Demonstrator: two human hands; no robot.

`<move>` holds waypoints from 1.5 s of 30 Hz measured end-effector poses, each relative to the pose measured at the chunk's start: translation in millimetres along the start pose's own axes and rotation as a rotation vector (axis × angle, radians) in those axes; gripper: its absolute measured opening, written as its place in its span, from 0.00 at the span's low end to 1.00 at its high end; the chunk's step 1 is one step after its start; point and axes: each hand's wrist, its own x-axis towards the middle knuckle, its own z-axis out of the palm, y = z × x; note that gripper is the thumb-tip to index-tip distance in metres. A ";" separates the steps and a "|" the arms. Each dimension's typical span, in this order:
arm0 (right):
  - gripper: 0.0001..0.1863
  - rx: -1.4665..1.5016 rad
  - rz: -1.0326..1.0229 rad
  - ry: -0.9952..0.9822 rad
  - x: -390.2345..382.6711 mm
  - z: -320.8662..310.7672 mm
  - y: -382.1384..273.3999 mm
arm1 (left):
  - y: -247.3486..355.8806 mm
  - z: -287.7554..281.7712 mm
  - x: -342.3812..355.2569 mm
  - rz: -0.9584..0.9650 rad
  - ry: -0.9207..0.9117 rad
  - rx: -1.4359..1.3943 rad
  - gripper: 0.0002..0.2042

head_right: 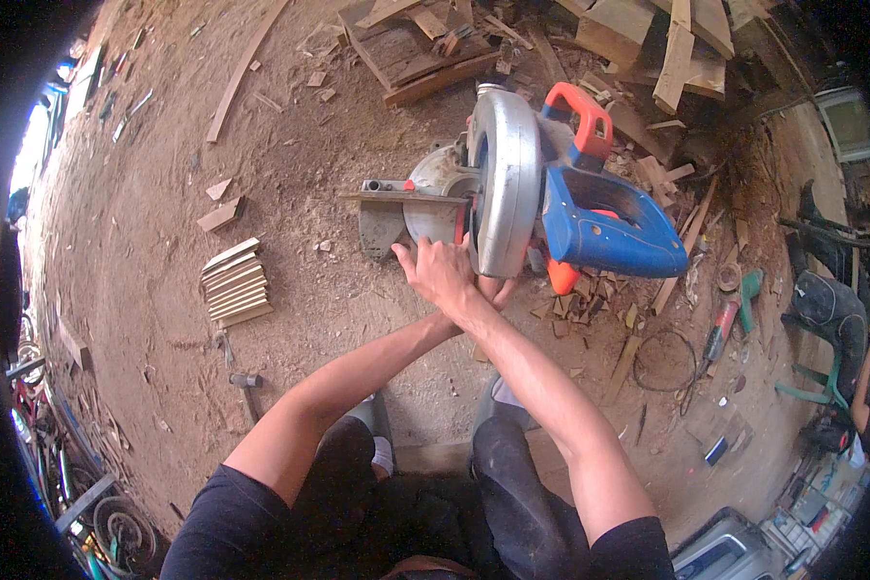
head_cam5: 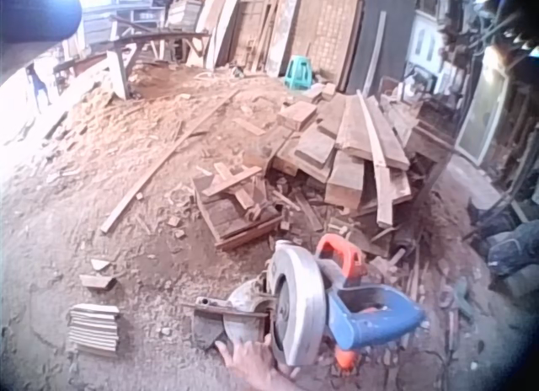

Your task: The person operates a miter saw to cut small rectangular wood pieces from a longer strip, clearing debris and stacking the finished pieces by hand.

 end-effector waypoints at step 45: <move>0.18 -0.673 -0.279 0.460 -11.5 76.9 80.3 | -64.9 -1.1 -42.2 0.200 -0.438 -0.014 0.30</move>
